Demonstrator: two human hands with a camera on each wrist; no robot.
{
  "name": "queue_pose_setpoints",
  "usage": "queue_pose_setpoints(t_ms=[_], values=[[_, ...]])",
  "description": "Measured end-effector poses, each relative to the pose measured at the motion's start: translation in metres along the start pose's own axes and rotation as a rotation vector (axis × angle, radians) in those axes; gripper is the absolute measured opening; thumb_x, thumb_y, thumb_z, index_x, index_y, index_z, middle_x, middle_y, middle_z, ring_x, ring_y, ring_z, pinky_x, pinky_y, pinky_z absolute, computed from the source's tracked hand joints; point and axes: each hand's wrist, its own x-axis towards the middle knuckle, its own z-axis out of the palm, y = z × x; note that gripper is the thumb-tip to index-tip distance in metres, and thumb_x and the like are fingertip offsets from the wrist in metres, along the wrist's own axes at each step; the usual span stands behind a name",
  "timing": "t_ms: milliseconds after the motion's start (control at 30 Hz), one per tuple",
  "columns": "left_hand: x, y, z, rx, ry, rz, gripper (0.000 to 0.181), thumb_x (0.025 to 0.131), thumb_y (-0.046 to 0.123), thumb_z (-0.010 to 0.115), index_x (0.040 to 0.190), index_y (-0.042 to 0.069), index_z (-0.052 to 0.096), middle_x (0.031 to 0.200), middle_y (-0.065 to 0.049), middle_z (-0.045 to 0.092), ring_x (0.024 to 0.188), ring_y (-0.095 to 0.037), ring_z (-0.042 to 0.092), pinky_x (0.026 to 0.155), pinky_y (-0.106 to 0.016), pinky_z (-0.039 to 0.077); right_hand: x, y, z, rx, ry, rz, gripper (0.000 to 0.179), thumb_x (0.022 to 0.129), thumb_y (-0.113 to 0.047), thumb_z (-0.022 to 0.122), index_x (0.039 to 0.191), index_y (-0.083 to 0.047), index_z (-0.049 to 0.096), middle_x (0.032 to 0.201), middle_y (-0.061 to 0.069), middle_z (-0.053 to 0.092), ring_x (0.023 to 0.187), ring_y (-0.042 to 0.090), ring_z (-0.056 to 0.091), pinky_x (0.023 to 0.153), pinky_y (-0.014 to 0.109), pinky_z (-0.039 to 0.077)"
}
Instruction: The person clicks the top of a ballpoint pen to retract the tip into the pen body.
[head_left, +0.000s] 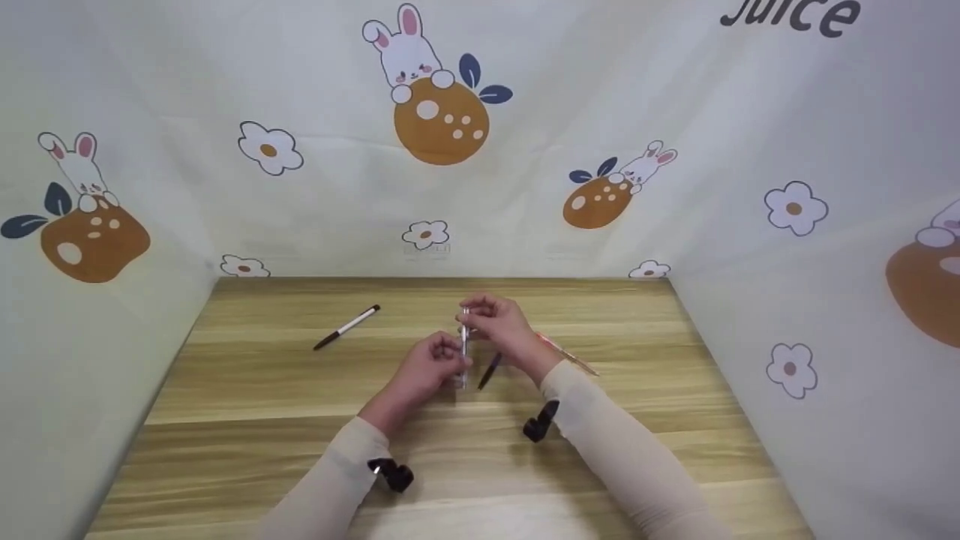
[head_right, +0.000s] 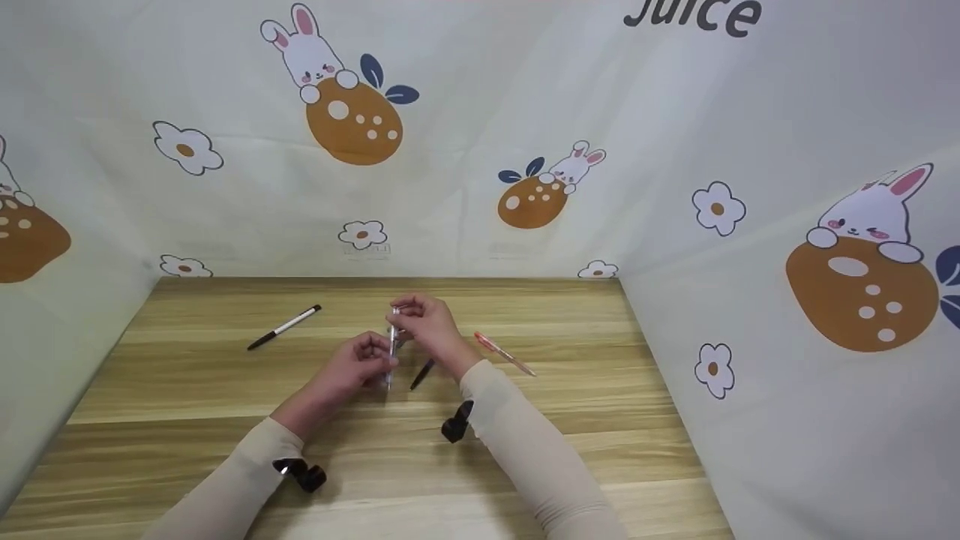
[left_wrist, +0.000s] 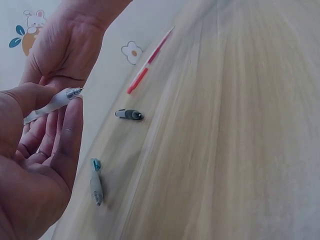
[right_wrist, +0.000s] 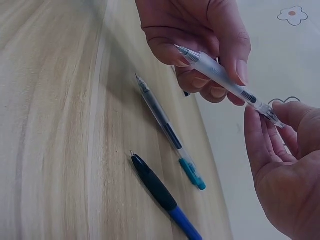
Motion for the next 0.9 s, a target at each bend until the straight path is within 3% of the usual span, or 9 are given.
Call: queue_pose_setpoints(t_ms=[300, 500, 900], values=[[-0.001, -0.003, 0.006, -0.053, -0.050, 0.003, 0.023, 0.098, 0.000, 0.078, 0.114, 0.000, 0.063, 0.100, -0.008, 0.072, 0.087, -0.019, 0.072, 0.076, -0.040, 0.066, -0.012, -0.007, -0.004, -0.038, -0.029, -0.046, 0.027, 0.103, -0.001, 0.076, 0.129, 0.000, 0.073, 0.113, 0.011, 0.077, 0.106, 0.025, 0.077, 0.093, 0.041, 0.065], [-0.002, -0.003, 0.010, -0.053, -0.057, 0.004, 0.021, 0.099, 0.001, 0.078, 0.112, 0.001, 0.062, 0.101, -0.009, 0.072, 0.094, -0.025, 0.074, 0.080, -0.043, 0.067, -0.016, -0.009, -0.005, -0.040, -0.041, -0.072, 0.028, 0.102, 0.001, 0.075, 0.130, 0.000, 0.073, 0.112, 0.012, 0.077, 0.106, 0.023, 0.077, 0.093, 0.040, 0.065], [-0.003, 0.002, 0.013, -0.040, -0.062, -0.002, 0.019, 0.100, 0.001, 0.076, 0.114, 0.002, 0.062, 0.107, -0.011, 0.073, 0.093, -0.022, 0.074, 0.080, -0.043, 0.067, -0.022, -0.016, -0.008, -0.057, -0.049, -0.127, 0.026, 0.103, 0.002, 0.075, 0.129, 0.001, 0.073, 0.118, 0.018, 0.077, 0.107, 0.023, 0.076, 0.092, 0.040, 0.065]])
